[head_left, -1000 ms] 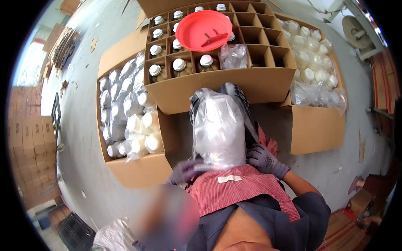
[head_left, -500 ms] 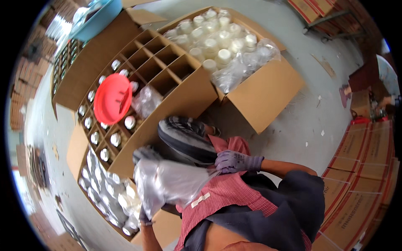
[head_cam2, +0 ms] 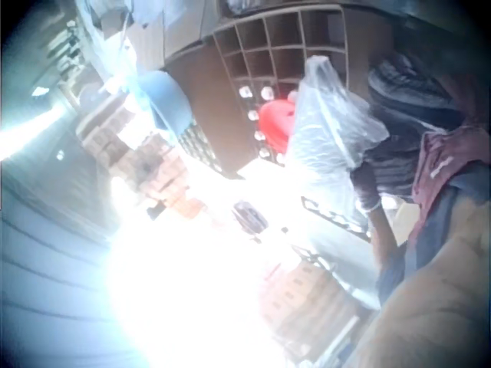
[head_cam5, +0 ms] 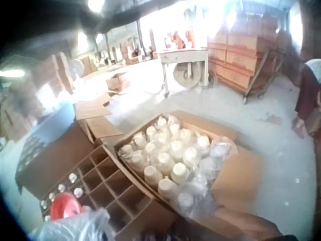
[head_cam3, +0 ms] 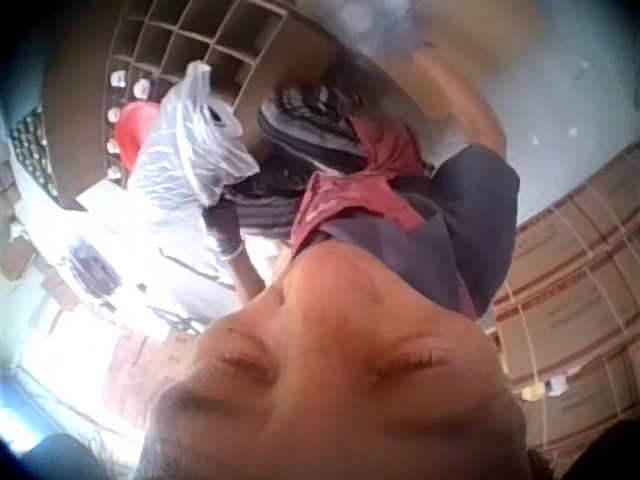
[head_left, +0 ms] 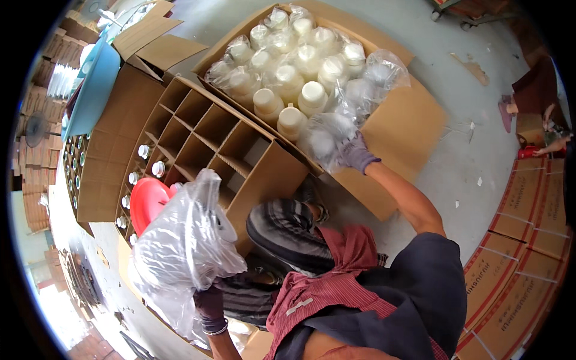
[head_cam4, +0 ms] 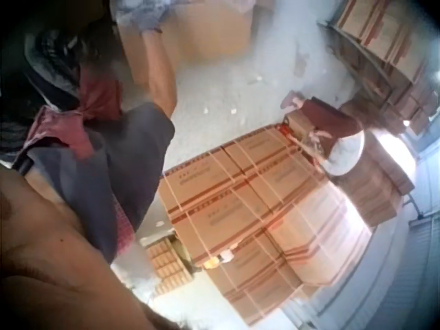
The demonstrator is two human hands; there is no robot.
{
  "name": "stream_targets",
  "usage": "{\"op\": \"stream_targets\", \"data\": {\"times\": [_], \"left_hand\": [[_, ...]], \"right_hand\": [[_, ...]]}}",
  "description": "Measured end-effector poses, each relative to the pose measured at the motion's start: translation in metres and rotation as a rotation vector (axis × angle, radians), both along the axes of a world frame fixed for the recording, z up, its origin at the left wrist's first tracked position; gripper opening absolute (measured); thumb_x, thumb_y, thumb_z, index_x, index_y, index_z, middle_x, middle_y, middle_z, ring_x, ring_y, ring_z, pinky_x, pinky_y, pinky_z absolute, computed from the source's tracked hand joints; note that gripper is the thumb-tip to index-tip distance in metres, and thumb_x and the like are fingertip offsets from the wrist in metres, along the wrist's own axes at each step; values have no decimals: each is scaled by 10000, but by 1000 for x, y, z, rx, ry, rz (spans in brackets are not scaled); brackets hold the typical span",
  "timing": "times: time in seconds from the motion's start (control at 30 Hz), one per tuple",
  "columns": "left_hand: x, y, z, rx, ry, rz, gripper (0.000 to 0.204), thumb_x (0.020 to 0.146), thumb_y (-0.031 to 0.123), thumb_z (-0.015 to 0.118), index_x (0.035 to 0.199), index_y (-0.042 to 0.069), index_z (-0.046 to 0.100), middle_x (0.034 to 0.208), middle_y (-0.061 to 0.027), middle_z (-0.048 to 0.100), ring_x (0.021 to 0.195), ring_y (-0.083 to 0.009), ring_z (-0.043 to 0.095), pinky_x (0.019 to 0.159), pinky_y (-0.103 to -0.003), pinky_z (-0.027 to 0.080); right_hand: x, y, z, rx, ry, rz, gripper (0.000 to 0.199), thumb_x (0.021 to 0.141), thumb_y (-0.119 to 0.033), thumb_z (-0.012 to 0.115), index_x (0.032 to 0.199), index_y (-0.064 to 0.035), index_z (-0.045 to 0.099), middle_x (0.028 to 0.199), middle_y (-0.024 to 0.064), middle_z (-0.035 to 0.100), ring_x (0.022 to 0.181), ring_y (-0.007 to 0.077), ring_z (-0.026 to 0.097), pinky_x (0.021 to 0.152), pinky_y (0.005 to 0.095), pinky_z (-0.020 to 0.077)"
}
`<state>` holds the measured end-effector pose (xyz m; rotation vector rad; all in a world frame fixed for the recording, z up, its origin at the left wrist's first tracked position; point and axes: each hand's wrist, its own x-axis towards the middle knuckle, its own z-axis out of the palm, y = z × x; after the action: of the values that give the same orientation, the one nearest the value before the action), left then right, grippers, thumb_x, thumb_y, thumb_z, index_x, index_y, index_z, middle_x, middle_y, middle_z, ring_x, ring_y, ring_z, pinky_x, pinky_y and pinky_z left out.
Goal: The person places white plastic bottles into a partitioned cardboard box, removes plastic bags from bottles, and arranges them in rows.
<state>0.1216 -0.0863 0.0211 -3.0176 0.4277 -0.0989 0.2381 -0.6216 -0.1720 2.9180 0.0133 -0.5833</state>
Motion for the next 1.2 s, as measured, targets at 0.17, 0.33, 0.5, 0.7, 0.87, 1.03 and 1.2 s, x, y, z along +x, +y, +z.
{"op": "stream_targets", "data": {"times": [0.17, 0.33, 0.5, 0.7, 0.87, 1.03, 1.2], "left_hand": [[52, 3, -8, -592, 207, 237, 352, 968, 143, 388, 1272, 44, 535, 1267, -111, 599, 1147, -235, 576, 921, -367, 483], [119, -53, 11, -369, 454, 372, 432, 967, 246, 404, 1329, 22, 477, 1317, -143, 552, 1187, -266, 538, 984, -397, 436], [149, -19, -39, -513, 526, 320, 501, 984, 329, 388, 1374, 18, 438, 1270, -177, 551, 1071, -301, 544, 1010, -388, 377], [226, -162, 62, -36, 139, 643, 224, 969, 213, 517, 1090, 35, 575, 871, -75, 607, 855, -174, 610, 794, -298, 503], [286, -30, -47, -1190, 374, 126, 276, 983, 233, 499, 1141, 13, 554, 979, -98, 614, 845, -198, 594, 728, -352, 517], [399, -190, -45, -1458, 892, -24, 281, 871, 163, 606, 1079, -26, 595, 947, -97, 669, 816, -185, 628, 743, -333, 527], [439, -326, -97, -315, 688, -948, 327, 815, 129, 598, 1119, 11, 614, 1068, -217, 640, 992, -420, 580, 868, -450, 471]], "right_hand": [[49, 18, 94, 138, -28, 62, 558, 890, -470, 518, 1297, -88, 511, 1330, 153, 528, 1235, 314, 495, 993, 494, 359], [158, 19, 59, 349, -506, 314, 212, 852, -219, 601, 1059, -176, 617, 1134, 48, 603, 1110, 244, 571, 889, 377, 439], [252, 22, -26, 76, -228, 564, 235, 866, -168, 573, 1067, -224, 681, 1064, 24, 670, 1012, 192, 645, 832, 343, 486], [266, 16, -94, -81, 15, 517, 147, 813, -272, 620, 921, -247, 716, 982, 24, 688, 934, 170, 665, 811, 379, 461], [233, -20, 67, 554, 161, 274, 363, 743, -190, 621, 1058, -10, 623, 1101, 122, 645, 1017, 306, 623, 874, 369, 495], [74, -85, 205, 1199, -192, -308, 532, 828, -241, 620, 1315, -41, 543, 1259, 126, 597, 1165, 210, 565, 972, 329, 456], [-77, -100, 158, 1367, -869, -783, 253, 932, -129, 611, 1144, 10, 602, 1020, 52, 661, 944, 124, 619, 829, 264, 516]]}}
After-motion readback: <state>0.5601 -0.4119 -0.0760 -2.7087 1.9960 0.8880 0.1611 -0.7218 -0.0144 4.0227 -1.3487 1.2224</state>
